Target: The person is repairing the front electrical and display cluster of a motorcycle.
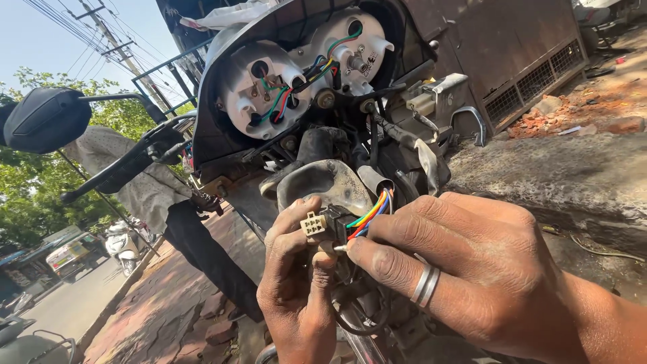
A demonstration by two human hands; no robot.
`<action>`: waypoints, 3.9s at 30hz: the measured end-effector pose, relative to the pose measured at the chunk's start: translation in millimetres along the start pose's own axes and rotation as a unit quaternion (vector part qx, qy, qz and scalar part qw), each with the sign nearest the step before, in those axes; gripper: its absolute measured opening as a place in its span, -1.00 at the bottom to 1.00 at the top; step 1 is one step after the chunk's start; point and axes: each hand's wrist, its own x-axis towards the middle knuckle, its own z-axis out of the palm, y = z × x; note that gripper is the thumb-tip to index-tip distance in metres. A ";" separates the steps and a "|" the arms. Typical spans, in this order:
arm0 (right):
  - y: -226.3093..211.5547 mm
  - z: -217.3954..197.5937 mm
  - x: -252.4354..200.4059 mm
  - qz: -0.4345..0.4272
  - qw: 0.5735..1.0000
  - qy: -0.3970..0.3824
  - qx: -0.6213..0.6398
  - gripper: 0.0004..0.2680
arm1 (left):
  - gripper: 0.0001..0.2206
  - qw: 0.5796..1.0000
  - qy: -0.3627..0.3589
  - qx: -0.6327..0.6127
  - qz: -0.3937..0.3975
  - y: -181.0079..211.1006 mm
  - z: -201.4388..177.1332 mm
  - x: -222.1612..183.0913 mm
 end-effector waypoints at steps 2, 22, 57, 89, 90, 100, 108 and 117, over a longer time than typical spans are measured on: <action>-1.1 -0.5 -4.7 -0.001 1.000 -0.010 -0.012 -0.78 | -0.81 0.999 -0.015 0.028 0.006 4.3 -3.8 2.6; -10.6 24.2 -31.7 0.077 0.996 0.029 -0.040 -0.71 | -0.78 0.936 -0.088 0.318 0.124 48.7 -4.2 22.9; -29.4 68.2 -40.0 0.339 0.915 0.215 0.049 -0.79 | -0.78 0.909 -0.217 0.342 0.095 64.4 -7.1 53.0; -39.6 63.8 -41.0 0.459 0.861 0.178 0.126 -0.91 | -0.85 0.923 -0.149 0.336 0.114 51.6 12.6 30.2; -39.5 64.5 -40.6 0.459 0.862 0.175 0.127 -0.90 | -0.85 0.926 -0.149 0.328 0.112 50.7 11.9 29.6; -25.5 58.1 -45.1 0.414 0.892 0.139 0.116 -0.82 | -0.98 0.903 -0.159 0.367 0.156 49.9 8.3 32.0; -11.5 36.3 -56.6 0.271 0.960 0.071 0.000 -0.79 | -0.80 0.868 -0.201 0.414 0.185 58.2 0.5 34.5; -8.0 30.1 -54.8 0.269 0.961 0.054 0.023 -0.81 | -0.66 0.824 -0.199 0.491 0.202 50.7 -4.0 23.8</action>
